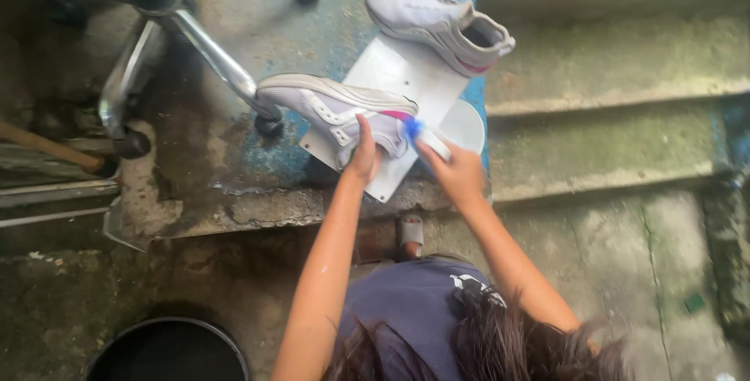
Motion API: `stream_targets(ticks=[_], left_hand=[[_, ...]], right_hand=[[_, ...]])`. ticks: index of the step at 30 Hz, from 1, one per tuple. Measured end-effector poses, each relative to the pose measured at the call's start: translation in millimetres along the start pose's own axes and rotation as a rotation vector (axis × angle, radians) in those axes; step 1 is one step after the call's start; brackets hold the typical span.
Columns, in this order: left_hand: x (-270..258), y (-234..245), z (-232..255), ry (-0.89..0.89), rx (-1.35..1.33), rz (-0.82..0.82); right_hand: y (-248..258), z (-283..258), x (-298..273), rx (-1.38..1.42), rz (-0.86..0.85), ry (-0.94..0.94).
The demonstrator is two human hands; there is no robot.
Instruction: Manually scrub and wash a pair of sneakers using a brush and water.
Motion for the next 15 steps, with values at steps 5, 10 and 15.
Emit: stream_targets(ticks=[5,10,15], left_hand=[[-10,15,-22,0.053,-0.049,-0.061],[-8,0,-1,0.073,-0.048,-0.020],[-5,25,-30,-0.021,-0.010,-0.048]], right_hand=[[-32,2,-4,-0.075,0.007,0.031],[-20,-20,2,-0.200,-0.069,-0.036],[-33,-4,-8,-0.141,-0.115,-0.071]])
Point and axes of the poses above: each hand's wrist, its own x-axis towards the middle knuckle, its own y-axis out of the back of the hand, z = x × y, the point moved 2 cm from there along x, towards the middle knuckle, and after that the axes turned 10 degrees about x, right-handed, at the moved point
